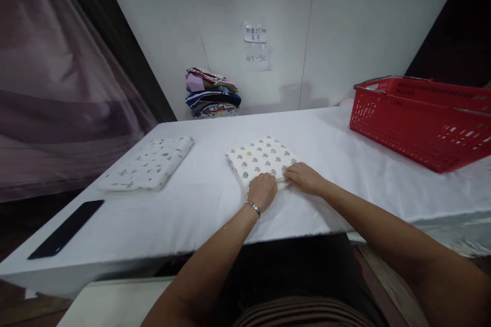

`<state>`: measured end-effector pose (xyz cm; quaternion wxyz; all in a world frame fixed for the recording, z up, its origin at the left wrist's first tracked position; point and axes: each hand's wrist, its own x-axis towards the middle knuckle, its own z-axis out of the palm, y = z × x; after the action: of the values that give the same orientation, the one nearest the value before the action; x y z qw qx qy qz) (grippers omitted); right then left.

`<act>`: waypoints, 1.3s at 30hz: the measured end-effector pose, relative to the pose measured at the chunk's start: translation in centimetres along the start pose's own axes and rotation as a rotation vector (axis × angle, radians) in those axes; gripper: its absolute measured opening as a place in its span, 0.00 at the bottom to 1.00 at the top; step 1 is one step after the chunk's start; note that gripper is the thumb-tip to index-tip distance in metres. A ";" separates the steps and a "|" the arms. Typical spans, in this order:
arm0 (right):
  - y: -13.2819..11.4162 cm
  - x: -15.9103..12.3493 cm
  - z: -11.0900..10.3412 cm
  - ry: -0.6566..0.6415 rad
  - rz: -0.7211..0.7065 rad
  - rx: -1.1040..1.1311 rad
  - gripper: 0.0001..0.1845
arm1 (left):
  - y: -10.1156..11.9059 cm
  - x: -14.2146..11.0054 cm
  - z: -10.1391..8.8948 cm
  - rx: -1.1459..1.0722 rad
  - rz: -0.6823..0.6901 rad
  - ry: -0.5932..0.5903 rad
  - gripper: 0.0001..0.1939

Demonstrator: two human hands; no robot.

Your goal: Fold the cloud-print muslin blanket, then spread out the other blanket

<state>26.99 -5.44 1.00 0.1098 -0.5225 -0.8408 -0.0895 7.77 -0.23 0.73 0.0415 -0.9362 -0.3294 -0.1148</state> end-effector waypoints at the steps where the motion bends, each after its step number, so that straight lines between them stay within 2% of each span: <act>1: 0.1 0.0 0.1 -0.001 0.000 -0.008 0.10 | 0.0 0.0 0.0 0.001 0.001 -0.001 0.08; 6: 0.4 0.1 0.5 0.031 -0.041 -0.059 0.12 | -0.1 -0.2 -0.3 0.013 0.032 0.006 0.06; 12: 0.4 0.0 1.2 0.131 -0.011 -0.115 0.12 | -0.2 -0.2 -0.2 0.024 0.026 0.021 0.06; 17: 0.4 -0.3 1.7 0.104 -0.045 -0.087 0.13 | -0.1 -0.6 0.0 0.054 0.081 0.011 0.06; 23: 0.4 -0.3 1.5 0.113 -0.054 -0.059 0.14 | -0.2 -0.9 -0.2 0.010 0.073 0.041 0.06; 28: 0.4 -0.3 1.6 0.125 -0.038 -0.059 0.13 | -0.3 -0.8 -0.1 -0.016 0.055 0.045 0.11; 39: 0.3 -0.2 1.5 0.066 0.023 -0.034 0.13 | 0.1 -0.4 0.1 0.036 0.031 0.025 0.07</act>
<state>27.22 -5.08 -0.49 0.1295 -0.5308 -0.8289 -0.1200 7.55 -0.50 0.49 0.0645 -0.9389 -0.3161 -0.1200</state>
